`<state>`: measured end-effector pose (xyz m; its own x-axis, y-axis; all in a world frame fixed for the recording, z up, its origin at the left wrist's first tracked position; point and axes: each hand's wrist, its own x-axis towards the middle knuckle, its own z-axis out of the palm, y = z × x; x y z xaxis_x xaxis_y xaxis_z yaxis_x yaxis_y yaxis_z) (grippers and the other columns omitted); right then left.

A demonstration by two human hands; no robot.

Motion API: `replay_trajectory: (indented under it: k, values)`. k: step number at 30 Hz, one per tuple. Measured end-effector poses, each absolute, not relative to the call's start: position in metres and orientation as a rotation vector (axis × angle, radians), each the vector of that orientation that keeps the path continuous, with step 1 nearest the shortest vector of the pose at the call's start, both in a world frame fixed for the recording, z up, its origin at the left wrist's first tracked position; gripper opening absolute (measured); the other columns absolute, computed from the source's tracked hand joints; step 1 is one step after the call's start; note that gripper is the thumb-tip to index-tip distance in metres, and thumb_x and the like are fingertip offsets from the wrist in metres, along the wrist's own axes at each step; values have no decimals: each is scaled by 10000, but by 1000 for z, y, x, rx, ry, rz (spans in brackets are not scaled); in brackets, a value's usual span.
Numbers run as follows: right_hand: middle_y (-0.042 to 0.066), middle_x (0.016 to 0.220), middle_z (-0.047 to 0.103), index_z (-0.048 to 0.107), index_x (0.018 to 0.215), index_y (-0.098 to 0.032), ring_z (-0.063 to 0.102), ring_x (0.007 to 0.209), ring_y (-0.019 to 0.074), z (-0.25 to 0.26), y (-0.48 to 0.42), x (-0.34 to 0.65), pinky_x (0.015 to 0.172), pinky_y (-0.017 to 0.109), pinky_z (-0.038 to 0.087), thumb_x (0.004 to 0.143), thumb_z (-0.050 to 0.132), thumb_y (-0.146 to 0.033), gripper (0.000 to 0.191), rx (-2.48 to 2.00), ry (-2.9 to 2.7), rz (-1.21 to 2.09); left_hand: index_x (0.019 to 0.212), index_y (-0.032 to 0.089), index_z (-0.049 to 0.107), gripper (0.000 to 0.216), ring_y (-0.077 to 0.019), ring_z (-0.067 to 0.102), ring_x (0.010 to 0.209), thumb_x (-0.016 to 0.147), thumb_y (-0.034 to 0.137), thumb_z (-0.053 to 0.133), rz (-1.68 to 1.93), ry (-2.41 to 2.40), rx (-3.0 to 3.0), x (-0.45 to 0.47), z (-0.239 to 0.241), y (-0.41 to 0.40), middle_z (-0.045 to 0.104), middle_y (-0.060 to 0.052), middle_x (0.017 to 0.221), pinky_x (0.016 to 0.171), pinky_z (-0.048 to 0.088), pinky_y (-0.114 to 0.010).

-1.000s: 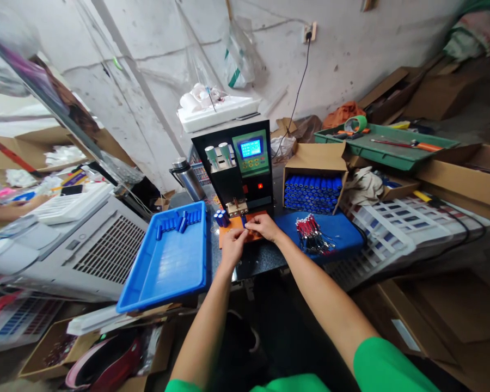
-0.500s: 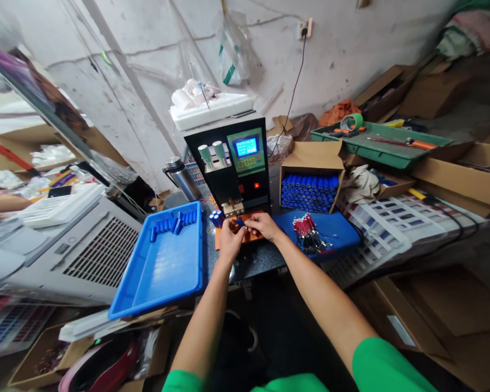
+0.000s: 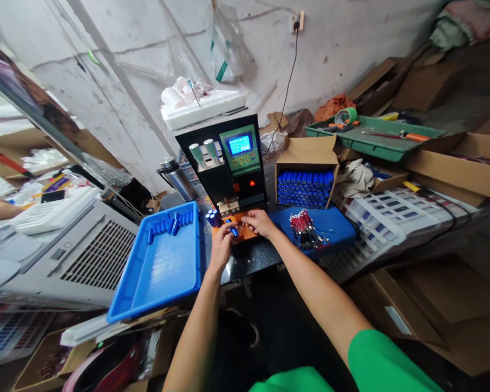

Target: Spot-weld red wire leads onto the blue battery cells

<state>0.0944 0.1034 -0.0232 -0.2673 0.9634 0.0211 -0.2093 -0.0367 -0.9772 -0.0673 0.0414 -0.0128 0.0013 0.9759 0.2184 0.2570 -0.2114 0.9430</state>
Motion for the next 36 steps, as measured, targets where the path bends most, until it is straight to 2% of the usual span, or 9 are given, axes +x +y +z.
replay_trajectory:
  k: [3,5,11,14,16,18,20,29,36]
  values:
    - [-69,443,480,532,611,-180,384,358,49,-21,104,93,341,164,249,706,740,-440,347,-928,-1228,1506,1174,201,620,432,-153,625,814,745,244,637,1261,1195,1546,-69,-18,43,671,-34,937,714,514,-265]
    - [-65,445,492,541,613,-176,395,363,49,-20,104,93,343,163,261,709,741,-419,329,-938,-1230,1510,1187,198,605,459,-148,630,810,739,264,681,1281,1199,1567,-67,-21,45,673,-32,923,727,512,-263]
    - [-51,450,537,574,625,-169,432,359,57,-19,105,93,348,165,297,713,724,-351,252,-934,-1224,1516,1151,174,591,382,-128,582,577,857,416,605,1373,1364,1483,-58,-19,50,648,-12,732,561,464,-243]
    - [-44,451,554,579,630,-166,452,361,62,-20,106,93,349,164,306,709,721,-339,238,-926,-1217,1528,1067,164,650,361,-116,515,505,825,432,643,1365,1497,1494,-59,-14,52,578,25,612,512,405,-231]
    - [-38,455,565,582,633,-162,468,370,66,-21,106,93,353,163,317,705,723,-340,238,-911,-1211,1529,933,163,693,290,-108,485,522,798,418,672,1322,1557,1600,-61,-13,54,528,34,582,527,380,-226]
    - [-33,461,573,587,630,-158,479,379,67,-21,106,92,359,162,333,697,725,-341,239,-889,-1206,1522,791,163,689,237,-101,460,555,784,400,679,1318,1576,1710,-63,-14,57,502,29,602,548,367,-224]
    - [-31,466,579,590,624,-155,482,380,64,-22,107,92,361,161,341,692,721,-338,235,-875,-1201,1508,744,163,674,221,-101,464,586,778,382,673,1350,1559,1746,-65,-15,61,515,18,656,574,380,-225]
    - [-20,483,599,603,615,-150,495,373,62,-25,110,92,363,160,360,690,724,-322,224,-864,-1114,1509,868,177,676,180,-156,588,710,826,339,610,1294,1560,1772,-55,-10,69,663,-11,761,679,451,-250]
    - [5,515,633,613,644,-151,543,426,82,-25,112,91,402,173,414,670,771,-334,243,-862,-1036,1563,995,176,662,215,-152,583,704,859,316,572,1279,1595,1837,-57,-17,74,661,-15,790,688,449,-254]
